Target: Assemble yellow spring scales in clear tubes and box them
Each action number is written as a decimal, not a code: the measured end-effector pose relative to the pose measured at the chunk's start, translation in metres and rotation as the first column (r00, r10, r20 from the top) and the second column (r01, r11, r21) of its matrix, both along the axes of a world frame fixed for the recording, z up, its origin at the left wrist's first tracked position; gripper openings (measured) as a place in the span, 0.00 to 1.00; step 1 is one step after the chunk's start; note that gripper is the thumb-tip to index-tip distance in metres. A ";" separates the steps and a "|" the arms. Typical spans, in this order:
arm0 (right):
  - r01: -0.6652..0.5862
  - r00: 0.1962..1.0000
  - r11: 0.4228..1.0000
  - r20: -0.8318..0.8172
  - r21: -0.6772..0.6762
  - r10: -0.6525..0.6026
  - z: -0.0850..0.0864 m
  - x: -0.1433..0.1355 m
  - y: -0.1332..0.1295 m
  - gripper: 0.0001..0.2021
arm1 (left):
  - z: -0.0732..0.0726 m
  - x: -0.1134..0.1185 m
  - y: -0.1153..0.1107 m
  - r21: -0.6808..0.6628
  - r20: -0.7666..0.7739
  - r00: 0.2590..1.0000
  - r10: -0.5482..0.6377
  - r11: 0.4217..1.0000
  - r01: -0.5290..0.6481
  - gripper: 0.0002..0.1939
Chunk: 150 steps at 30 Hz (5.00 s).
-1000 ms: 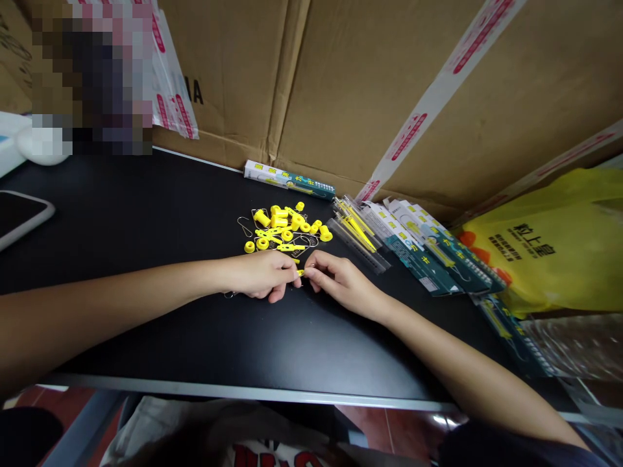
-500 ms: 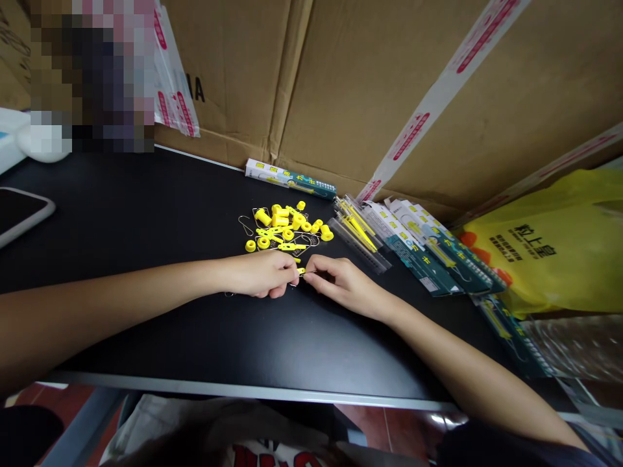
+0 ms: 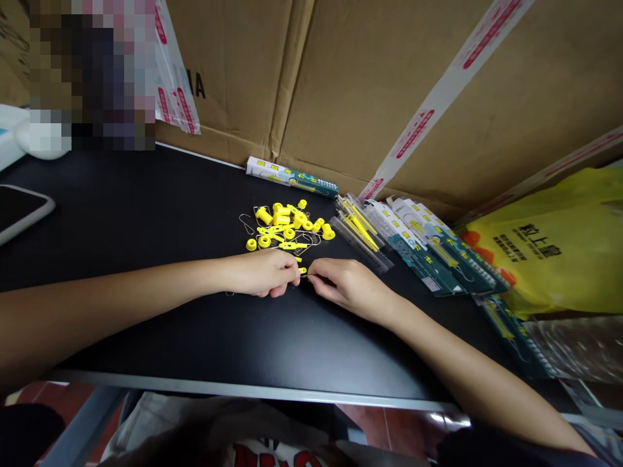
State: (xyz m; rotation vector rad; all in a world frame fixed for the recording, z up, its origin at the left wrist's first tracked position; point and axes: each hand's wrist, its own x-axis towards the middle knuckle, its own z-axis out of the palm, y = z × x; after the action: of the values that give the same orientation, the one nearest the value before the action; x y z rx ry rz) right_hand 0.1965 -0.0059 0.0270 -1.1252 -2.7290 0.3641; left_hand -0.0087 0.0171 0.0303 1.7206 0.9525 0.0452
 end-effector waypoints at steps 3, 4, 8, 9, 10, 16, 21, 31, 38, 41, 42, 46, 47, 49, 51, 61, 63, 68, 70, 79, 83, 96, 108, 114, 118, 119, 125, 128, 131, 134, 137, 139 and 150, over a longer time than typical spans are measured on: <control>-0.017 0.999 0.996 0.048 0.089 0.012 -0.002 0.001 0.000 0.08 | 0.001 0.000 0.000 0.006 -0.010 1.000 0.004 1.000 -0.004 0.09; -0.020 0.998 0.993 0.054 0.113 0.014 -0.003 0.001 0.000 0.09 | 0.001 0.000 0.000 0.008 -0.017 1.000 0.005 1.000 -0.005 0.09; 0.007 1.000 0.995 -0.013 0.097 -0.006 -0.004 0.001 0.000 0.09 | 0.000 0.000 -0.001 0.045 -0.016 1.000 -0.008 0.999 0.009 0.11; 0.021 0.999 0.997 -0.044 0.068 -0.018 -0.004 0.001 0.000 0.09 | 0.000 0.000 -0.001 0.056 -0.010 1.000 -0.014 0.998 0.015 0.11; 0.036 0.997 0.999 -0.072 0.037 -0.033 -0.004 0.001 0.000 0.08 | -0.001 -0.001 -0.001 0.064 -0.006 1.000 -0.020 0.998 0.021 0.12; 0.114 0.977 0.991 -0.172 -0.073 -0.125 -0.010 -0.001 -0.003 0.07 | -0.001 0.000 -0.002 0.117 -0.016 0.999 -0.046 0.992 0.048 0.13; 0.116 0.964 0.986 -0.224 -0.121 -0.141 -0.015 -0.001 -0.003 0.09 | -0.001 0.000 -0.002 0.123 -0.010 0.998 -0.059 0.991 0.060 0.12; 0.139 0.910 0.974 -0.365 -0.177 -0.196 -0.022 -0.001 0.000 0.13 | -0.003 0.001 -0.003 0.084 0.041 0.998 -0.038 0.996 0.034 0.08; 0.131 0.893 0.981 -0.412 -0.145 -0.180 -0.025 -0.003 -0.001 0.12 | -0.001 0.000 -0.004 0.149 0.030 0.997 -0.066 0.987 0.061 0.08; 0.137 0.886 0.982 -0.428 -0.129 -0.180 -0.027 -0.004 -0.002 0.13 | -0.003 0.000 -0.006 0.219 0.030 0.997 -0.068 0.974 0.060 0.09; 0.141 0.883 0.982 -0.433 -0.126 -0.183 -0.028 -0.004 -0.002 0.13 | -0.003 0.001 -0.008 0.241 0.026 0.998 -0.065 0.969 0.056 0.10; 0.163 0.873 0.980 -0.446 -0.113 -0.197 -0.028 -0.005 -0.003 0.13 | -0.002 0.002 -0.013 0.345 -0.015 0.999 -0.036 0.938 0.039 0.09; 0.164 0.871 0.981 -0.451 -0.108 -0.195 -0.028 -0.006 -0.003 0.13 | -0.002 0.002 -0.015 0.371 -0.031 0.999 -0.031 0.928 0.040 0.09; 0.165 0.866 0.982 -0.463 -0.094 -0.190 -0.027 -0.006 -0.003 0.13 | -0.003 0.002 -0.017 0.436 -0.058 0.998 -0.018 0.899 0.042 0.10; 0.173 0.864 0.982 -0.467 -0.078 -0.190 -0.027 -0.007 -0.004 0.13 | -0.004 0.003 -0.018 0.504 -0.081 0.997 -0.005 0.862 0.046 0.09; 0.199 0.887 0.978 -0.436 0.059 -0.154 -0.028 -0.007 -0.009 0.12 | 0.000 0.006 -0.026 0.434 -0.024 0.999 0.048 0.900 -0.033 0.10; 0.198 0.884 0.979 -0.440 0.053 -0.155 -0.028 -0.007 -0.009 0.12 | 0.001 0.006 -0.026 0.293 0.033 0.997 0.069 0.953 -0.076 0.12; 0.176 0.876 0.984 -0.460 0.032 -0.142 -0.028 -0.006 -0.007 0.11 | -0.001 0.007 -0.027 0.232 0.080 0.990 0.115 0.964 -0.131 0.12; 0.169 0.874 0.985 -0.467 0.036 -0.133 -0.028 -0.006 -0.007 0.11 | -0.001 0.007 -0.027 0.331 0.075 0.990 0.119 0.933 -0.138 0.11; 0.159 0.825 0.987 -0.546 -0.026 -0.147 -0.028 -0.007 -0.008 0.11 | 0.004 0.013 -0.026 -0.203 0.204 0.936 0.286 0.948 -0.246 0.07; 0.160 0.799 0.987 -0.589 0.017 -0.120 -0.030 -0.008 -0.006 0.11 | 0.005 0.014 -0.025 -0.370 0.250 0.912 0.325 0.903 -0.220 0.05; 0.114 0.892 0.935 -0.449 0.335 0.053 -0.029 -0.005 -0.007 0.10 | 0.000 0.009 -0.025 0.424 0.279 0.959 0.048 0.890 -0.168 0.09; 0.112 0.992 0.823 -0.108 0.557 -0.061 -0.031 -0.012 -0.007 0.03 | -0.006 0.008 -0.017 0.574 0.095 0.985 0.146 0.800 -0.173 0.20; 0.060 0.995 0.752 -0.095 0.656 0.003 -0.029 -0.012 -0.006 0.04 | -0.009 0.009 -0.019 0.647 -0.012 0.992 0.126 0.757 -0.089 0.27; 0.049 0.986 0.751 -0.151 0.658 0.068 -0.027 -0.012 -0.008 0.04 | -0.007 0.008 -0.021 0.694 -0.001 0.995 0.100 0.716 -0.072 0.29; 0.051 0.982 0.763 -0.173 0.645 0.080 -0.028 -0.012 -0.008 0.03 | -0.007 0.008 -0.022 0.705 0.005 0.996 0.089 0.706 -0.067 0.29; 0.088 0.965 0.898 -0.261 0.430 0.030 -0.028 -0.010 -0.010 0.10 | -0.004 0.007 -0.023 0.771 -0.030 1.000 0.004 0.636 0.021 0.23; -0.051 0.979 0.924 -0.163 0.379 0.121 -0.028 -0.008 -0.007 0.08 | -0.006 0.006 -0.023 0.812 -0.086 0.995 -0.040 0.577 0.094 0.21; -0.084 0.990 0.879 -0.062 0.469 0.128 -0.027 -0.006 -0.003 0.08 | -0.008 0.005 -0.023 0.844 -0.134 0.986 -0.096 0.511 0.164 0.20; -0.055 0.996 0.859 -0.030 0.509 0.082 -0.026 -0.005 -0.002 0.08 | -0.009 0.005 -0.022 0.858 -0.190 0.974 -0.121 0.462 0.225 0.20; -0.058 0.982 0.950 -0.154 0.306 0.109 -0.023 -0.004 -0.003 0.02 | -0.010 0.005 -0.021 0.864 -0.251 0.959 -0.136 0.416 0.285 0.20; -0.122 0.948 0.988 -0.284 0.096 0.144 -0.020 -0.003 -0.002 0.02 | -0.011 0.004 -0.020 0.869 -0.283 0.949 -0.139 0.381 0.315 0.21; -0.073 0.697 0.793 -0.599 -0.604 -0.393 -0.021 -0.016 -0.014 0.23 | -0.015 0.009 -0.025 0.889 -0.303 0.934 -0.190 0.296 0.349 0.22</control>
State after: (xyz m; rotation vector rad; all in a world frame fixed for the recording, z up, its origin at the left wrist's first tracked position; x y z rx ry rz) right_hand 0.1807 -0.0202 0.0062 -1.0318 -1.8195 1.3770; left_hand 0.0002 -0.0080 0.0154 3.0324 0.7155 0.3160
